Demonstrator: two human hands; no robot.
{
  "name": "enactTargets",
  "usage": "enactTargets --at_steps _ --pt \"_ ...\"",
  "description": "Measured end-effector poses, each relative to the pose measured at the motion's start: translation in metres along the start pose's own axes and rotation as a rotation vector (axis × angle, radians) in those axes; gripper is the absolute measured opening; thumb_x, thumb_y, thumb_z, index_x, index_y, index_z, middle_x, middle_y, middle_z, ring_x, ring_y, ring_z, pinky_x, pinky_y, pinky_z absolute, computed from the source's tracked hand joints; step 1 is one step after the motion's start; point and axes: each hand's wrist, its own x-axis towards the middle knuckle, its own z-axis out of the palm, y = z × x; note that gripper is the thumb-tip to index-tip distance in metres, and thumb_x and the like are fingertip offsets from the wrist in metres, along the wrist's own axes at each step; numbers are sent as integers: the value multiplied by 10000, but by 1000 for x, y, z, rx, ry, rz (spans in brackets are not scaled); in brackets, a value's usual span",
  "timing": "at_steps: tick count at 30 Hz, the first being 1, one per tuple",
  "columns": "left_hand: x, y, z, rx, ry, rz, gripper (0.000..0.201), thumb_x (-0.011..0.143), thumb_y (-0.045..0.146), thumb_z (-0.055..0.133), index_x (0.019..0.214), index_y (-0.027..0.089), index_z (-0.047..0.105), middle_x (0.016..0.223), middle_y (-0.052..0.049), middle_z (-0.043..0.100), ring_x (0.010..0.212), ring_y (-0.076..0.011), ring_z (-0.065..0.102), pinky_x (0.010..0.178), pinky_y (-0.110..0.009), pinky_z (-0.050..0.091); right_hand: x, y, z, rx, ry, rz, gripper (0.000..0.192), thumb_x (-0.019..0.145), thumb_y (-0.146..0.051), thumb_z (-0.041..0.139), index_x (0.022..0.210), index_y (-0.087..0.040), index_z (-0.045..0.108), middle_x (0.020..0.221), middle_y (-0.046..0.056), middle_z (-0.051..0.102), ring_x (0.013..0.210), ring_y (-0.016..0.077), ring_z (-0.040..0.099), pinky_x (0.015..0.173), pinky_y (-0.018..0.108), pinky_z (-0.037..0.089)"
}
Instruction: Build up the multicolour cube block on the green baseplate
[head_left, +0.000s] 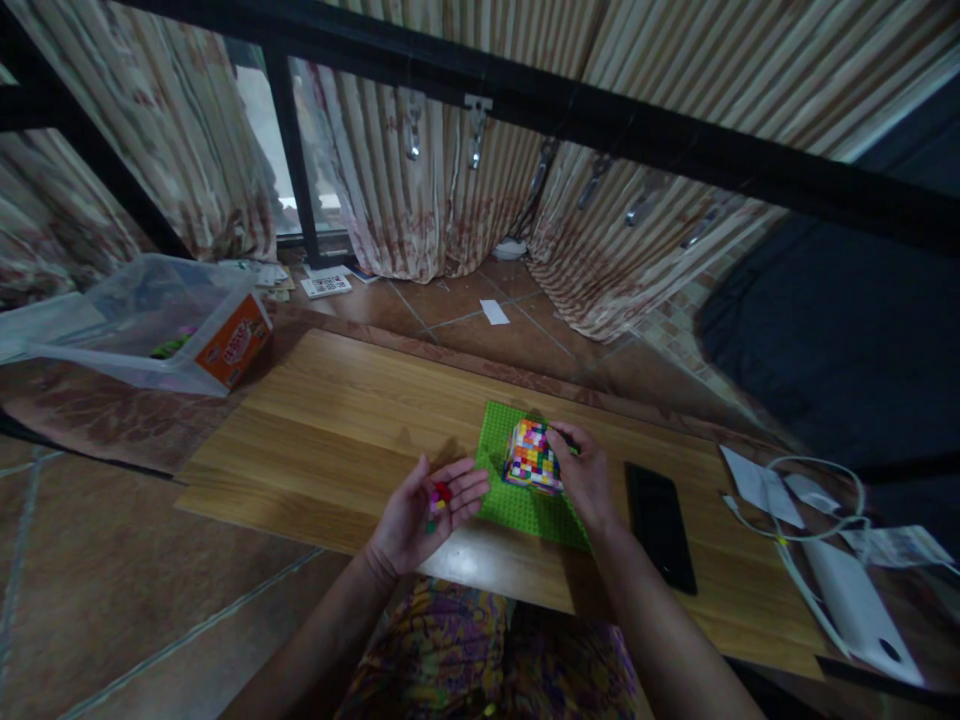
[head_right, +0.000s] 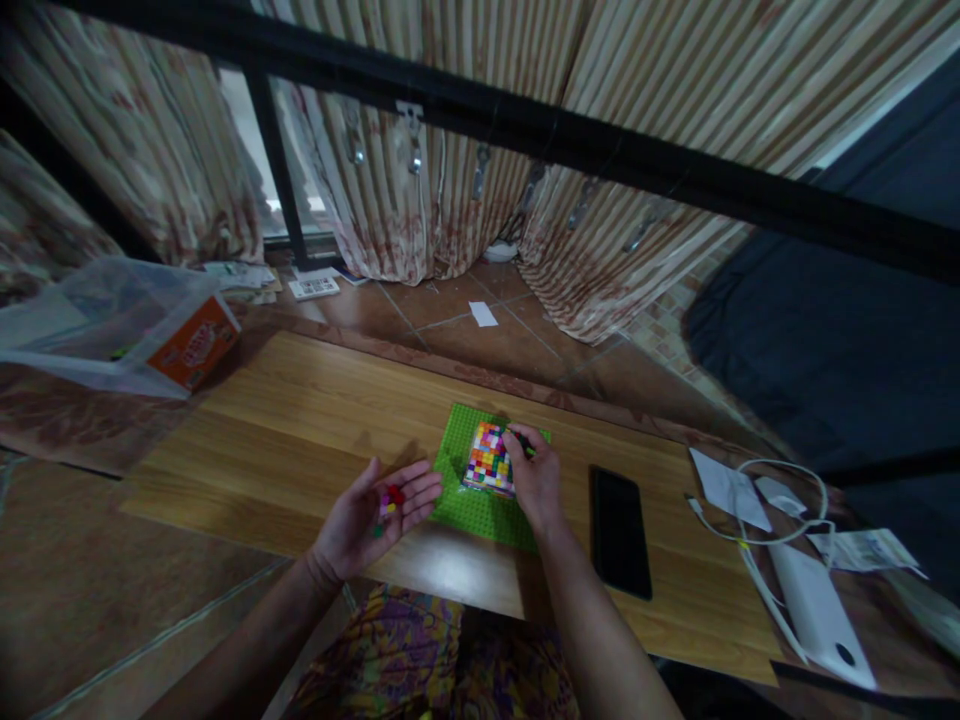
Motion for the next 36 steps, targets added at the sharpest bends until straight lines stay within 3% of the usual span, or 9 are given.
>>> enactTargets --at_steps 4,9,12,16,20,27,31,36 --pt "0 -1 1 -10 -7 19 584 945 501 397 1301 55 524 1285 -208 596 1146 -247 600 1001 -357 428 3 1 -5 -50 -33 -31 397 780 -508 591 963 -176 707 942 89 726 824 231 653 763 377 517" --pt "1 -2 -1 -22 -47 34 600 937 533 387 1268 59 548 1266 -211 607 1140 -256 602 987 -371 427 -23 -27 -7 -246 132 -344 310 869 -410 547 1047 -198 686 1091 112 664 1038 250 594 957 420 441" --pt "1 -2 -3 -32 -53 34 622 935 556 366 1263 61 549 1257 -208 613 1132 -255 607 977 -373 433 -61 -47 6 -168 -19 -471 223 929 -331 490 1003 -249 684 1050 71 670 1012 224 604 921 389 464" --pt "1 -3 -4 -36 -41 47 633 933 581 340 1226 72 576 1207 -187 645 1107 -235 620 1006 -358 414 -113 -54 37 -128 -369 -499 189 932 -271 501 985 -269 682 1000 39 690 956 200 626 861 355 499" --pt "1 -3 -3 -17 -48 51 639 923 596 352 1195 72 594 1211 -192 641 1137 -250 605 1054 -375 365 -137 -48 61 -173 -380 -426 155 900 -272 561 1008 -243 668 930 41 682 891 201 627 817 341 499" --pt "0 -2 -2 12 -44 63 634 912 592 392 1205 66 592 1238 -208 618 1212 -268 555 1082 -375 331 -138 -46 78 -270 -316 -439 125 890 -275 568 922 -217 675 845 54 657 845 219 613 793 359 488" --pt "-1 -2 1 15 -10 63 612 923 576 387 1196 73 604 1239 -186 626 1200 -253 562 1087 -365 340 -138 -52 71 -177 -325 -437 174 915 -223 515 925 -232 688 884 54 675 867 199 629 799 333 505" --pt "-1 0 4 -4 -8 35 590 940 541 383 1231 67 581 1251 -183 621 1178 -242 582 1055 -348 385 -114 -50 28 -63 -222 -356 192 922 -283 524 984 -259 704 955 38 703 901 182 654 804 315 525"
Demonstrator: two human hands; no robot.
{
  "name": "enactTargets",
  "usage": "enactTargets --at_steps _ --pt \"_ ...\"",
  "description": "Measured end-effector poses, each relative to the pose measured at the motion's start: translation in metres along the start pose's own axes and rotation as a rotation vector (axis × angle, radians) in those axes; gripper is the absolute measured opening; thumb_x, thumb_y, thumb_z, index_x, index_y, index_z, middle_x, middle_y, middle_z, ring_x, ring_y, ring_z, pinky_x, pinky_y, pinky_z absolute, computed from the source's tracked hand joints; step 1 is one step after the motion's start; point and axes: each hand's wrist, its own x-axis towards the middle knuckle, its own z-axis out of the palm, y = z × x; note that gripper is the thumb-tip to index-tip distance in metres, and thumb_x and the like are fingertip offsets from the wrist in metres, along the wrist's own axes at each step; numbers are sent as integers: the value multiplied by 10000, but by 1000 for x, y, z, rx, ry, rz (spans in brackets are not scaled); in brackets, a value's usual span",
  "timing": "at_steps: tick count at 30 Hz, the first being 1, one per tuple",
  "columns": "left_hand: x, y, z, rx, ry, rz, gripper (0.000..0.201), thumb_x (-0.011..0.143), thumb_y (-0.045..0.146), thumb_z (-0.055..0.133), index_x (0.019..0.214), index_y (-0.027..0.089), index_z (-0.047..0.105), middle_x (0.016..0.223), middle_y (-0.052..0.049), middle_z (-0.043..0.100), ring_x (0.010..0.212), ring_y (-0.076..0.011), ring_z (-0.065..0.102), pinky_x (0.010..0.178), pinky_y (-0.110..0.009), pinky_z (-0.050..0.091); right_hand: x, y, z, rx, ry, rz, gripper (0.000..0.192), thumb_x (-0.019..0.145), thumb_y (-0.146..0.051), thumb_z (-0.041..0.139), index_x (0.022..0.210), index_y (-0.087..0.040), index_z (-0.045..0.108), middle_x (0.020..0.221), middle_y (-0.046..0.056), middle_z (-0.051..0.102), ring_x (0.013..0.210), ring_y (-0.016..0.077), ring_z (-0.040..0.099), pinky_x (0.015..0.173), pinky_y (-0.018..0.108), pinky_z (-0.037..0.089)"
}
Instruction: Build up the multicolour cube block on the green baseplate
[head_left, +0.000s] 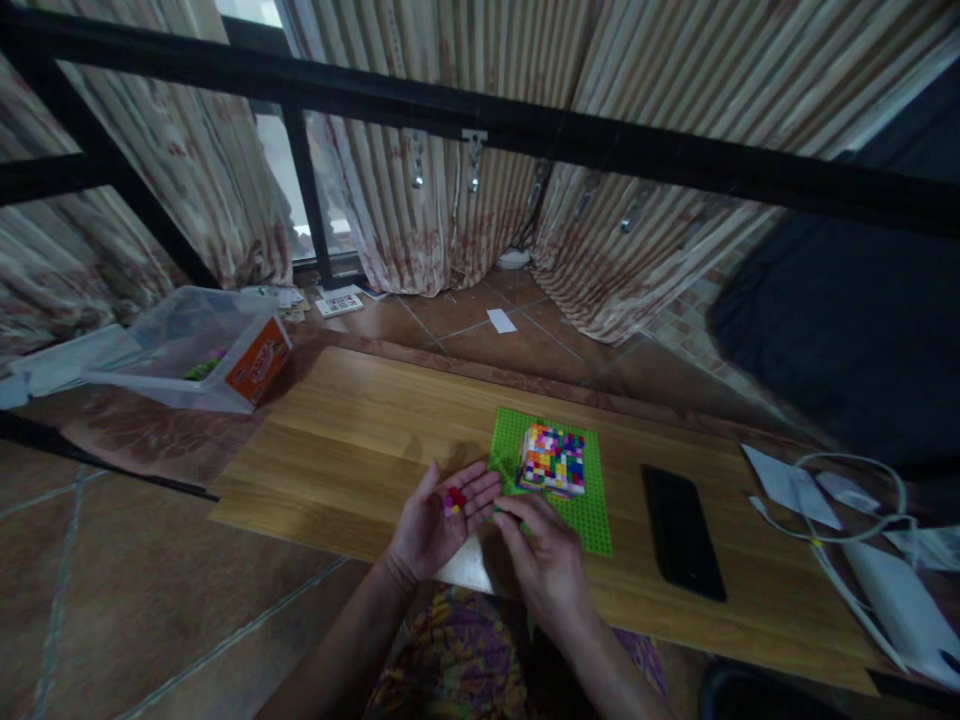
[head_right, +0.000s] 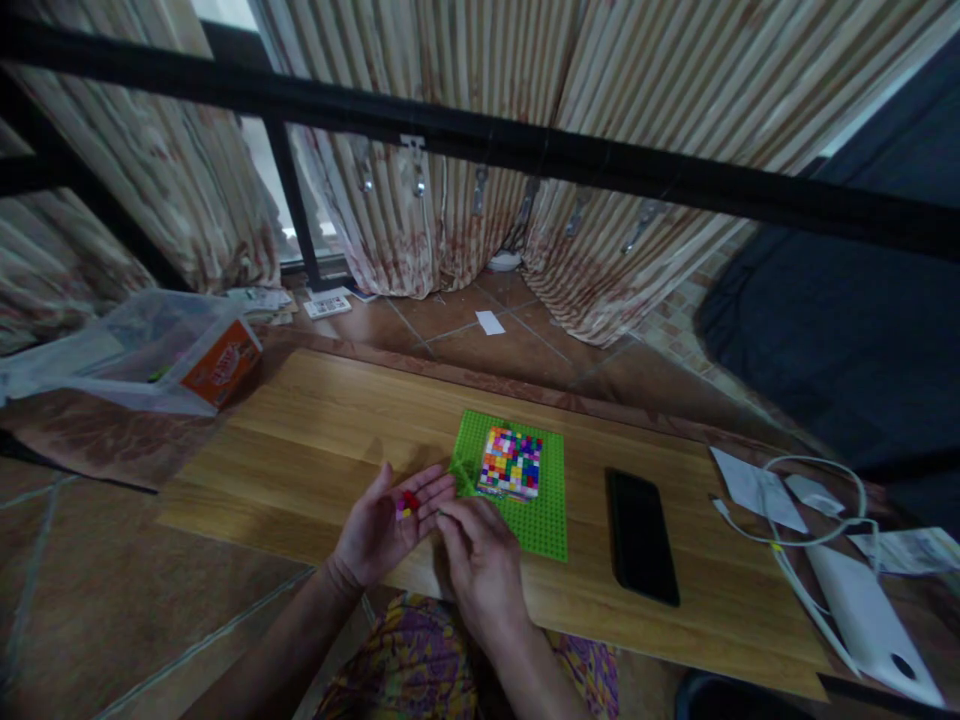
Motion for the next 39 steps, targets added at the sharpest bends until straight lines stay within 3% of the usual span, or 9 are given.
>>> enactTargets --at_steps 4,8,12,16,20,26,30,39 --pt "0 1 1 5 19 -23 578 945 519 390 1268 71 558 1317 -183 582 1189 -248 575 1029 -359 418 22 34 -47 -22 249 181 204 867 -380 592 931 -232 718 939 42 713 867 198 663 775 330 526" --pt "0 2 2 9 34 -22 581 948 518 383 1273 70 559 1309 -181 589 1168 -236 588 1033 -352 421 46 60 -70 -33 272 234 227 823 -402 619 873 -206 722 889 49 709 818 200 653 737 323 509" --pt "1 2 3 20 36 -20 590 948 511 385 1300 63 535 1307 -183 589 1168 -232 587 1039 -352 419 63 70 -71 -104 204 173 212 829 -393 601 863 -235 738 902 37 685 861 198 629 793 342 480" --pt "1 2 3 36 39 -24 575 948 499 394 1310 73 529 1293 -176 599 1164 -227 590 1046 -358 416 71 79 -69 -238 236 98 174 801 -394 640 826 -267 755 955 48 639 968 224 583 886 384 446" --pt "1 2 2 42 45 -30 564 950 493 391 1305 81 540 1285 -175 605 1160 -226 594 1050 -360 411 77 88 -70 -231 210 52 127 777 -381 678 794 -279 753 1002 51 613 1006 233 562 911 401 431" --pt "1 1 4 53 48 -32 551 957 489 377 1293 91 555 1291 -164 606 1157 -221 597 1042 -354 415 84 93 -72 -110 165 105 152 748 -401 696 783 -255 724 1044 48 605 1031 232 572 931 401 420" --pt "1 1 2 58 45 -31 542 948 492 403 1297 105 556 1286 -162 611 1156 -222 597 1031 -360 425 83 98 -69 1 136 166 200 740 -430 688 790 -237 692 962 33 632 940 214 596 838 359 453" --pt "2 0 1 49 39 -24 536 944 484 423 1275 88 568 1278 -176 610 1154 -230 596 1032 -356 418 77 103 -65 191 183 281 291 677 -450 745 858 -228 698 924 22 689 857 200 625 789 334 475"
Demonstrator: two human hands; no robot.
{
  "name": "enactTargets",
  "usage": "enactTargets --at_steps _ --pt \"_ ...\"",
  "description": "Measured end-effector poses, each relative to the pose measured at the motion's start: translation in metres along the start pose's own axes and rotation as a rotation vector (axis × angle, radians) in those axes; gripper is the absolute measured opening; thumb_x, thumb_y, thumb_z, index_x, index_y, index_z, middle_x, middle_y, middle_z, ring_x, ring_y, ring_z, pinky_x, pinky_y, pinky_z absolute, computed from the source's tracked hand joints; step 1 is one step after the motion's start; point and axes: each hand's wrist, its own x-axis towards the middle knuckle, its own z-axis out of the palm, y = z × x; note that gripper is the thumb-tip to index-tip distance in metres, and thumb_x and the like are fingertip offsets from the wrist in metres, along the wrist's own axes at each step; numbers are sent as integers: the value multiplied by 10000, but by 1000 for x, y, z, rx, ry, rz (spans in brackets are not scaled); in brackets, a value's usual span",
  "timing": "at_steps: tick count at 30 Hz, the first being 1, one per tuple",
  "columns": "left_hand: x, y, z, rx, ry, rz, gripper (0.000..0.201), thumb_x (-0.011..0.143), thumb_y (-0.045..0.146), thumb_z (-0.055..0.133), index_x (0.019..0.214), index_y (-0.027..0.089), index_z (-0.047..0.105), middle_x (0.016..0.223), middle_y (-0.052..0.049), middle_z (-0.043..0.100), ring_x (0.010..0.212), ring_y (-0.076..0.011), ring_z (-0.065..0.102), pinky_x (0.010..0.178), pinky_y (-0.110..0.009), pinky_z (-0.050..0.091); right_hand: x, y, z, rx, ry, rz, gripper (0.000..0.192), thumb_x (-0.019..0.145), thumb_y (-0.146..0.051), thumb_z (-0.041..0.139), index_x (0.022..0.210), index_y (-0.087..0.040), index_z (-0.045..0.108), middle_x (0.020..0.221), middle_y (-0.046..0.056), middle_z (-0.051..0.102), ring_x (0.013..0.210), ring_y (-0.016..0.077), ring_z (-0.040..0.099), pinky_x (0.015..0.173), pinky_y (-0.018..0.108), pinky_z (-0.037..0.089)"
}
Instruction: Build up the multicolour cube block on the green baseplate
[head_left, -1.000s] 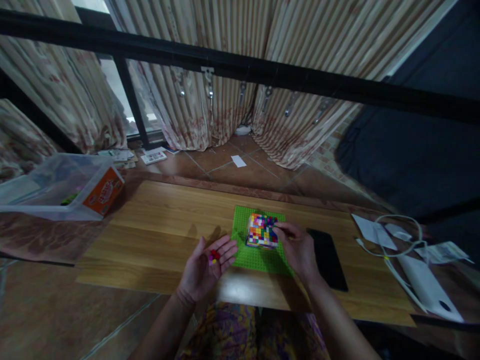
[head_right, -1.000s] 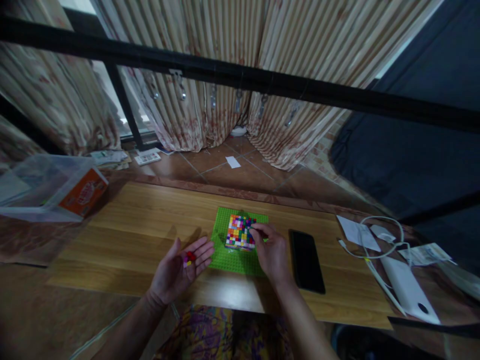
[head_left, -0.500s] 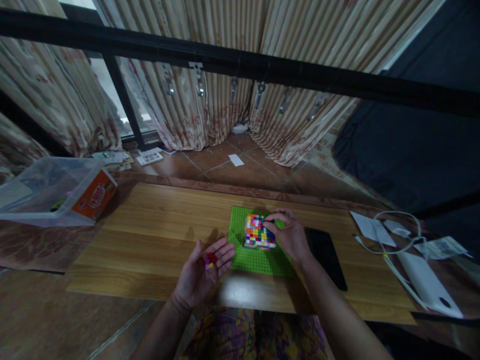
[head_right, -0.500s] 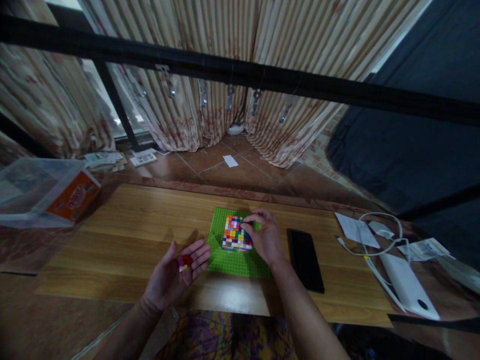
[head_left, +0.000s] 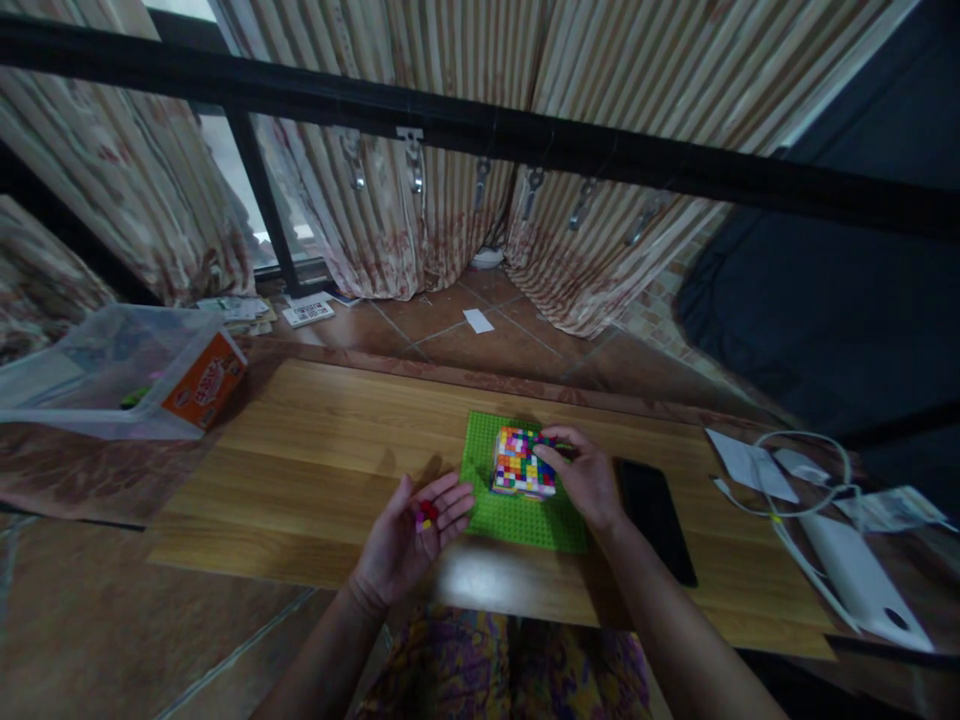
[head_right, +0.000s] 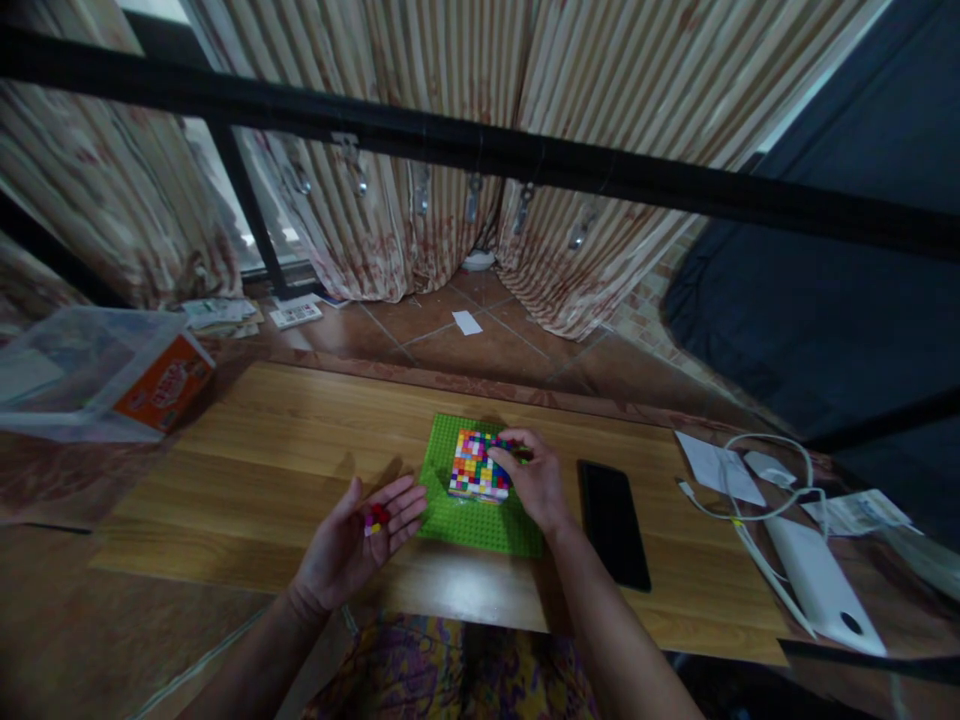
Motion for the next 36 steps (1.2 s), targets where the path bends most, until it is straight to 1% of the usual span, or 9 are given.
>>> enactTargets --at_steps 5,9,14,21,27,29,33,34,36 --pt "1 0 1 -10 46 -4 539 945 500 410 1242 86 586 1277 -173 611 1143 -237 602 1012 -358 434 -4 -2 5 142 97 87 383 773 -562 615 903 -218 722 914 32 726 889 212 643 797 339 481" --pt "0 -1 3 -14 41 0 518 954 480 401 1230 87 594 1253 -167 627 1130 -230 609 999 -349 440 -3 -11 15 109 59 164 446 774 -600 591 923 -202 725 938 48 731 898 231 648 779 342 489" --pt "0 -1 3 -19 18 6 512 957 476 395 1226 91 599 1238 -165 636 1135 -230 606 1006 -355 428 -1 -15 21 17 13 117 411 770 -572 610 927 -208 718 938 52 728 853 228 648 739 335 500" --pt "1 -1 0 -51 22 -14 534 952 483 400 1249 74 575 1252 -185 620 1136 -237 597 1001 -359 412 -2 -13 21 24 13 147 372 727 -530 657 906 -210 720 907 44 731 804 213 646 715 331 502" --pt "1 -3 -1 -79 -9 -10 590 940 532 389 1251 62 565 1255 -192 611 1109 -246 603 968 -367 419 1 -8 14 -60 -24 128 399 743 -546 635 933 -207 725 906 55 734 817 230 654 726 359 505" --pt "1 -3 -2 -82 -15 -4 600 936 542 388 1252 62 562 1263 -195 606 1115 -250 600 972 -373 415 1 -14 10 -189 -14 57 382 766 -534 621 937 -209 725 946 71 726 868 250 651 783 396 499" --pt "2 -4 -5 -77 -35 11 617 932 561 376 1265 73 554 1282 -198 595 1127 -258 594 985 -386 403 -18 -46 13 -456 153 -303 289 861 -437 569 989 -218 706 1033 110 677 1042 281 582 961 457 415" --pt "3 -4 -5 -77 -43 13 621 932 564 372 1264 72 555 1279 -198 597 1129 -259 592 986 -386 402 -27 -55 18 -471 134 -370 263 896 -399 534 1006 -227 700 1031 111 669 1043 273 575 965 449 412" --pt "2 -4 -6 -83 -63 18 624 934 564 366 1257 66 558 1243 -193 620 1110 -252 602 976 -374 408 -49 -70 34 -397 -36 -447 217 924 -345 507 975 -267 702 999 87 667 985 247 594 905 415 449"
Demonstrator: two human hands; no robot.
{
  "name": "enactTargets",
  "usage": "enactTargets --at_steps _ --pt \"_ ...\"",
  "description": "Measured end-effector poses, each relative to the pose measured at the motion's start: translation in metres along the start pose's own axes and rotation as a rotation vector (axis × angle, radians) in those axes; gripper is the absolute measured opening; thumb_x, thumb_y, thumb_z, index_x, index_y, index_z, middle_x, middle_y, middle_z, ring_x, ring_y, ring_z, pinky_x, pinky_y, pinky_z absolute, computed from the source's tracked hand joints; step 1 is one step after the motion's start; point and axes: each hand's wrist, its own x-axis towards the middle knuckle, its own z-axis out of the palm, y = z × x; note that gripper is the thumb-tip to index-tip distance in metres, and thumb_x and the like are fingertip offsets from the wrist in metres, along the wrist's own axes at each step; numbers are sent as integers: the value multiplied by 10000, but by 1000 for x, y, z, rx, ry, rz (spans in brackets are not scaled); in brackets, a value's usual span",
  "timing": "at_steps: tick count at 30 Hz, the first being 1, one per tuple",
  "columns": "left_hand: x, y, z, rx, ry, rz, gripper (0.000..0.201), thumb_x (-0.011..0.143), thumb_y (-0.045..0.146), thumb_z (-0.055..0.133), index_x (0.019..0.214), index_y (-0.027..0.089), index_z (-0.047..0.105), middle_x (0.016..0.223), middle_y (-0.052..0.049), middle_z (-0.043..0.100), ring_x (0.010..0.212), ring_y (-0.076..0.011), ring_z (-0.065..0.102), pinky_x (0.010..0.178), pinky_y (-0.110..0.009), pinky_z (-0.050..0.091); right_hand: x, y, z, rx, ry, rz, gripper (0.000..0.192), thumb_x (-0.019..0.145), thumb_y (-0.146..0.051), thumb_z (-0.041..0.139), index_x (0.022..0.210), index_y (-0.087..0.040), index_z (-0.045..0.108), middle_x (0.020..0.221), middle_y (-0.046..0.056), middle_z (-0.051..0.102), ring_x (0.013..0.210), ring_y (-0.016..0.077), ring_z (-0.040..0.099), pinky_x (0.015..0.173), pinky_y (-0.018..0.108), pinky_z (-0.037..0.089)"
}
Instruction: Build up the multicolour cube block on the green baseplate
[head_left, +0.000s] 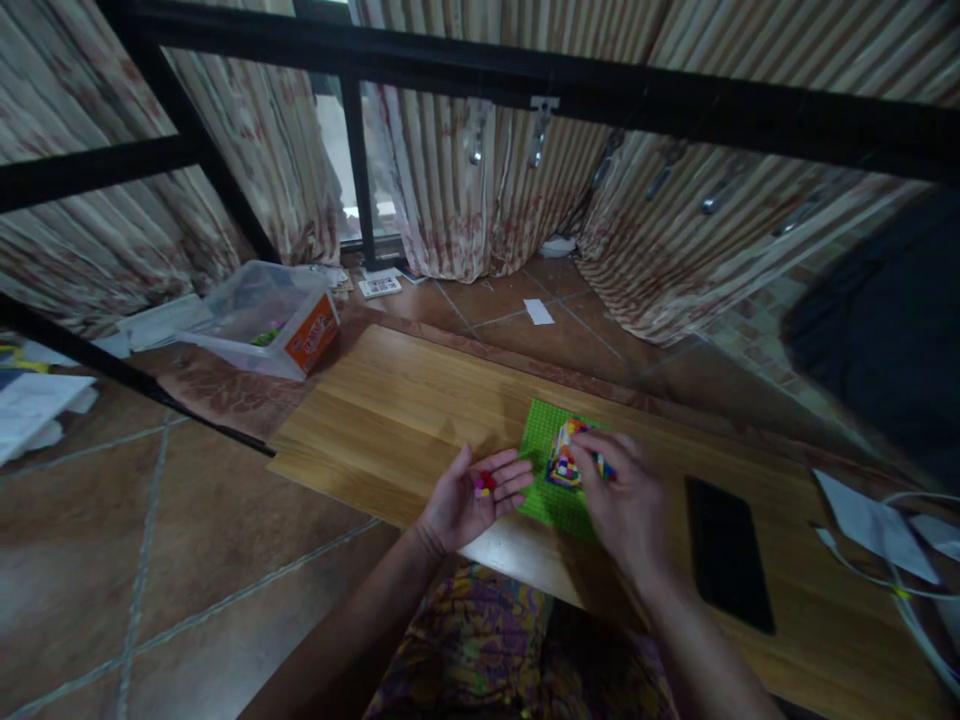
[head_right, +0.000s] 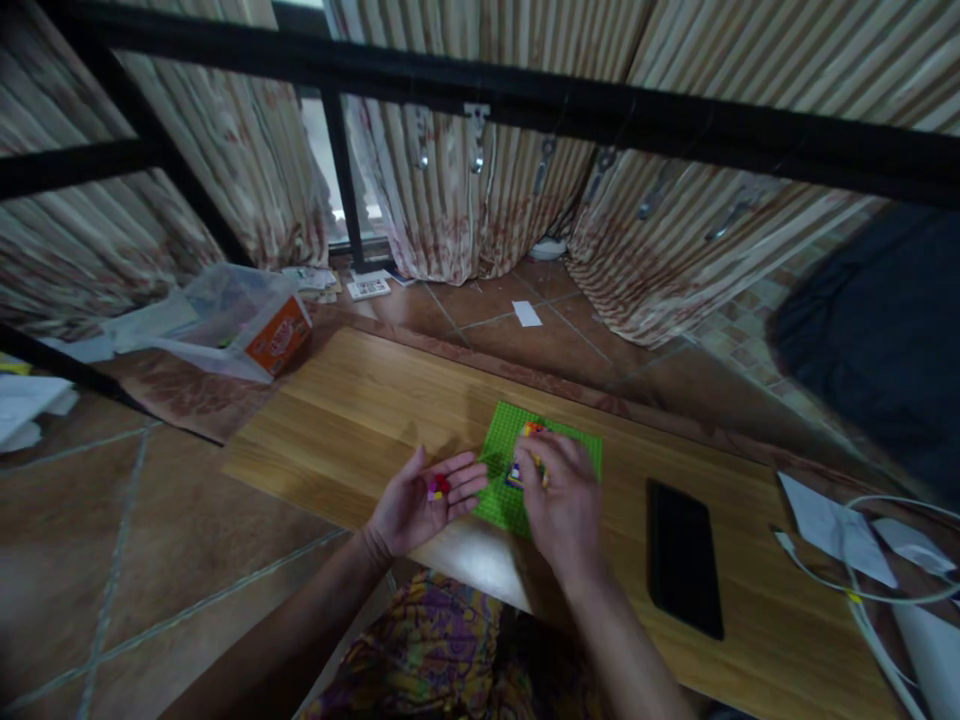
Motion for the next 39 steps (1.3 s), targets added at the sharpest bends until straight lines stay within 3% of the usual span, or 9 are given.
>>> enactTargets --at_steps 3,8,13,17,21,26,29,33,39 --pt "-1 0 -1 -20 -27 7 603 937 547 378 1249 66 563 1169 -170 655 1004 -217 638 923 -331 436 -22 -28 25 127 -305 -110 201 919 -281 516 991 -310 701 988 32 681 951 224 603 860 389 473" --pt "-2 0 -2 -16 -39 -1 600 930 556 386 1215 67 586 1210 -184 630 1075 -245 616 938 -342 437 -47 -33 65 47 -310 -86 161 887 -292 564 976 -267 696 977 51 669 955 241 584 869 405 463" --pt "-1 -1 -4 -13 -43 20 470 956 432 404 1189 79 608 1214 -161 638 1159 -228 580 976 -312 414 -49 -30 73 16 -321 -80 179 915 -276 517 946 -260 693 968 59 653 945 232 572 873 394 451" --pt "-1 -2 -4 19 -30 46 404 952 338 430 1220 87 599 1224 -144 644 1170 -222 578 981 -312 416 -47 -36 63 88 -298 -25 149 907 -269 521 897 -256 668 963 43 668 936 219 591 858 367 463" --pt "-2 -2 -2 27 -20 52 401 952 311 440 1256 87 574 1266 -152 622 1148 -210 595 1000 -319 413 -44 -33 34 179 -274 105 166 912 -294 506 939 -262 667 930 23 695 863 185 644 778 305 501" --pt "-1 0 0 27 -3 13 410 959 335 430 1256 89 569 1277 -158 612 1127 -217 610 994 -342 436 -31 5 -12 126 -45 240 222 895 -357 523 976 -254 702 999 46 703 888 195 663 782 316 520" --pt "-1 2 3 43 17 9 406 968 341 410 1234 88 583 1200 -142 658 1030 -193 650 932 -317 480 -17 33 -31 10 9 240 266 898 -352 496 969 -219 715 957 70 702 877 212 659 787 341 517" --pt "-2 3 7 60 35 7 404 977 331 387 1213 78 596 1164 -140 677 951 -167 669 874 -283 509 -1 53 -34 -114 2 182 268 898 -311 477 946 -201 717 939 80 702 871 219 658 804 352 506" --pt "-2 4 8 64 57 1 404 971 330 400 1226 78 587 1168 -136 676 957 -173 666 882 -295 520 8 55 -24 -231 -81 143 264 902 -274 456 936 -211 710 914 69 702 827 209 656 756 330 492"
